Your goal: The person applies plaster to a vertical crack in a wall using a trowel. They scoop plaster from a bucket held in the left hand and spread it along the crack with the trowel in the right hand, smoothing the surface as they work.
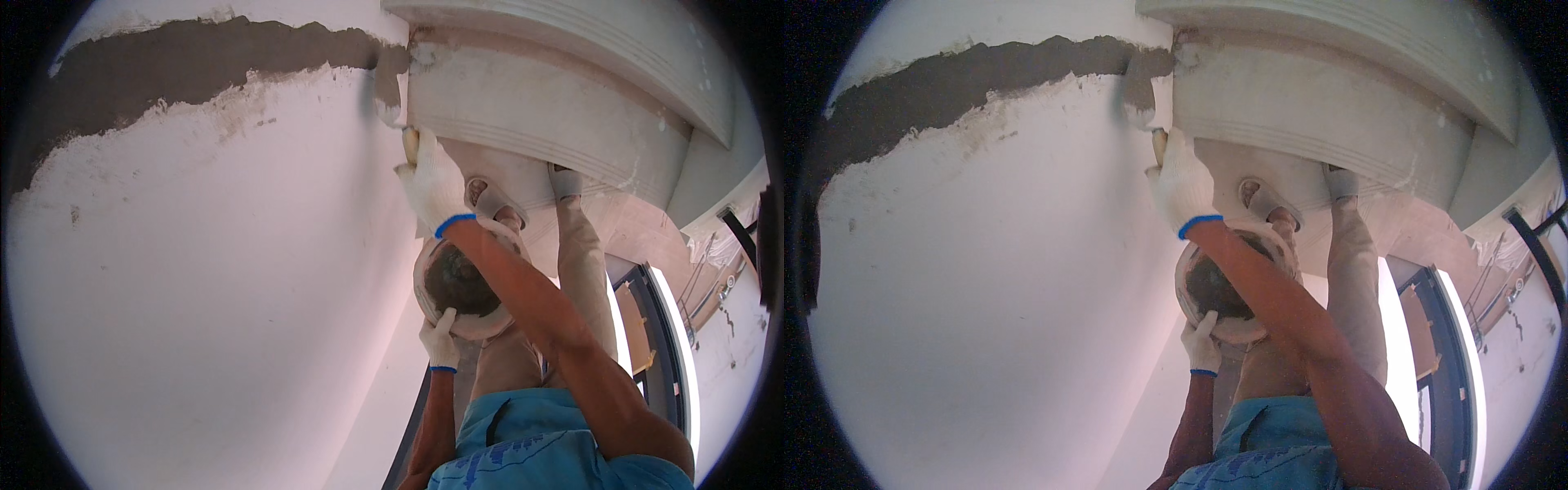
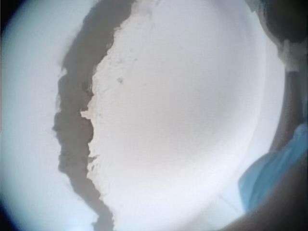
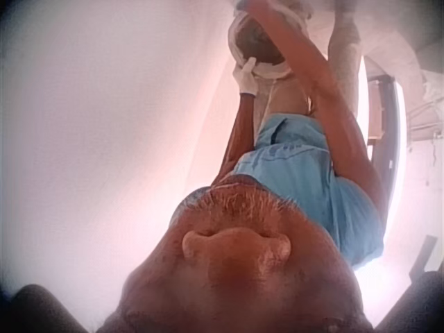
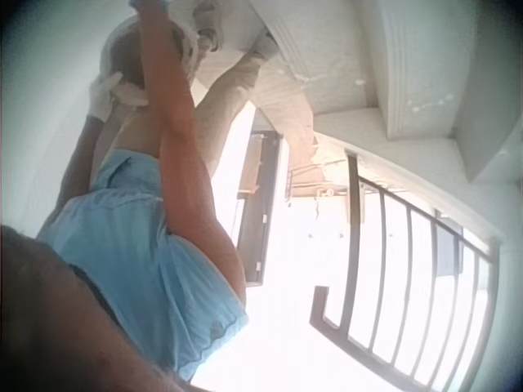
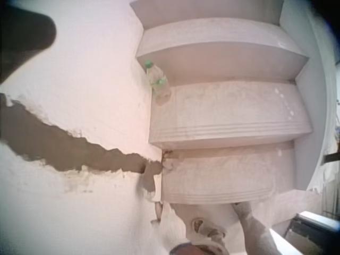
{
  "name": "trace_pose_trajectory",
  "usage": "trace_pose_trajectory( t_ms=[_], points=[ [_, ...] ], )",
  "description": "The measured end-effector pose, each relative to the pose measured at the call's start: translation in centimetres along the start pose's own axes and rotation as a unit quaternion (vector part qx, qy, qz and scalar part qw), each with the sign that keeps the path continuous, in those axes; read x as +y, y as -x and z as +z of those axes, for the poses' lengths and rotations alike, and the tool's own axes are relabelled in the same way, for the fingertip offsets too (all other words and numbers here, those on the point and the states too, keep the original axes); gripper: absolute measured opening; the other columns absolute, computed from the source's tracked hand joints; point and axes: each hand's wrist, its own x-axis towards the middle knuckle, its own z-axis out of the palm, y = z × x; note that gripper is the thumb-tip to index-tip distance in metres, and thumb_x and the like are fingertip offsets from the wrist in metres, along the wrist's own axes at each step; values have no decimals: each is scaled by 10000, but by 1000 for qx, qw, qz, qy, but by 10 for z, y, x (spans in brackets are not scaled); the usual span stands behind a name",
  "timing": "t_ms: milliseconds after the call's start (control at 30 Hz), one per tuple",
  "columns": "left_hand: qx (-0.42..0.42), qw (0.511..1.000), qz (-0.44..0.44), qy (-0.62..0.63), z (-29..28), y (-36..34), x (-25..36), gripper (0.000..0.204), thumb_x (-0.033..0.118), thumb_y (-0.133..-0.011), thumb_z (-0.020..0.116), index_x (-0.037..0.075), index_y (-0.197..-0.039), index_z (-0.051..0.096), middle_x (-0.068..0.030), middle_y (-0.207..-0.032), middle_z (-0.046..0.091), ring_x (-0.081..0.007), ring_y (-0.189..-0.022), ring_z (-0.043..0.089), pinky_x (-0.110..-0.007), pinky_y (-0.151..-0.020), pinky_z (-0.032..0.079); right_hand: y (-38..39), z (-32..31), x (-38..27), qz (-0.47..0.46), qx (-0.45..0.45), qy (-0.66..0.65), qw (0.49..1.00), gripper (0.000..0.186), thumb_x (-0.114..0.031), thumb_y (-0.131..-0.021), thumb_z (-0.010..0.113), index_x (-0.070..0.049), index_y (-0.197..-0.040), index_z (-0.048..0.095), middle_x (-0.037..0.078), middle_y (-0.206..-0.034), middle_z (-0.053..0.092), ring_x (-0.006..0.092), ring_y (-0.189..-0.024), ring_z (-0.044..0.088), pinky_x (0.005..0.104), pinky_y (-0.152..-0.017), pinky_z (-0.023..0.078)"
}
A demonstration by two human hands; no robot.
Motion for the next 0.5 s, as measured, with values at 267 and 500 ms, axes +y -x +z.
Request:
trace_pose_trajectory(
  t_ms=[267,500],
  points=[
    [-10,999,34,19,9,-10,1,491,14,-907,752,-81,-1362,596,-136,-1267,690,-253,-1088,698,-387,-938,577,-18,16,-18,8,-43,0,999,583,-205,-861,745,-31,-1366,512,299,-1113,688,517,-1066,661,559,-904,521],
    [-4,1000,6,-5,4,-11,0,522,28,-908,755,-74,-1390,582,-140,-1276,685,-259,-1094,695,-396,-947,577,17,-6,2,29,-69,10,997,626,-218,-857,752,-24,-1401,512,290,-1140,703,502,-1081,666,550,-911,521]
  ],
)
